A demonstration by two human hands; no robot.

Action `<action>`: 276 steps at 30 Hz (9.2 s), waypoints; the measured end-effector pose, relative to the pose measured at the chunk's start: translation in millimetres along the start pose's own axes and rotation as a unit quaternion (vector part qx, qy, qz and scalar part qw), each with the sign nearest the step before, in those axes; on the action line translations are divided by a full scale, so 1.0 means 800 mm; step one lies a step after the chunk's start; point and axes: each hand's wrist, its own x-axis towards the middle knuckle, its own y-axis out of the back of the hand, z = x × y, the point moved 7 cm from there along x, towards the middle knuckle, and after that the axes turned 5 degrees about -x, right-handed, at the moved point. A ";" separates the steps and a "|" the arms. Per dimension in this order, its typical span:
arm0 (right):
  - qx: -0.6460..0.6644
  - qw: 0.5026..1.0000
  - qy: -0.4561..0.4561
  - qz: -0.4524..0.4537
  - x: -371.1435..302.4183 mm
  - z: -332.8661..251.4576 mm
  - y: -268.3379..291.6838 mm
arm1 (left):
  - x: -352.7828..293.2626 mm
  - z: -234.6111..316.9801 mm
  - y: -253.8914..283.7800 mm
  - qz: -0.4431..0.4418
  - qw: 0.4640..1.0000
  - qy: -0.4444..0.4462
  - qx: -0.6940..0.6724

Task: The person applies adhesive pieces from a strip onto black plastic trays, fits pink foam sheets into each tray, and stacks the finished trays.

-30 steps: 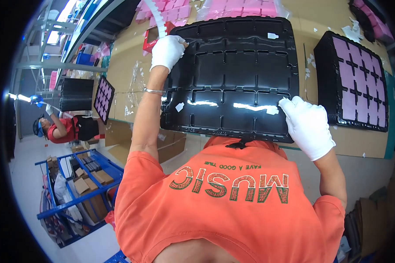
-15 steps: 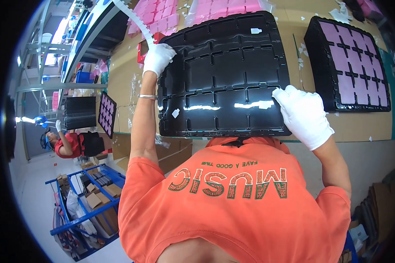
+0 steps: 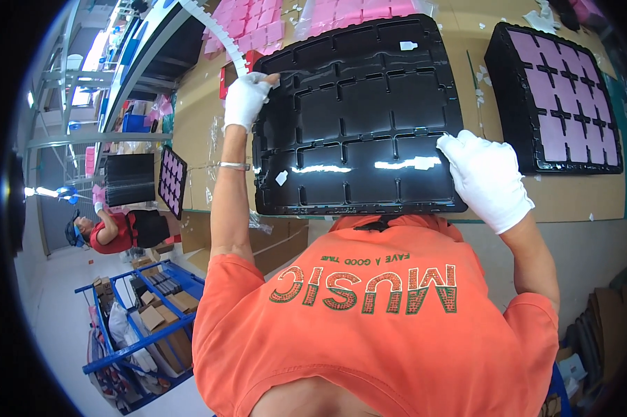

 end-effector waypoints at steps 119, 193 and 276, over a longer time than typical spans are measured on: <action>0.062 0.974 -0.205 0.070 -0.092 0.030 -0.002 | -0.226 0.272 -0.141 -0.318 0.759 -0.566 0.058; 0.069 0.975 -0.199 0.074 -0.086 0.044 -0.006 | -0.023 0.271 -0.155 -0.007 0.864 -0.495 0.090; 0.125 0.985 0.099 0.071 0.107 -0.022 -0.007 | -0.010 0.152 -0.008 -0.123 0.870 -0.165 -0.448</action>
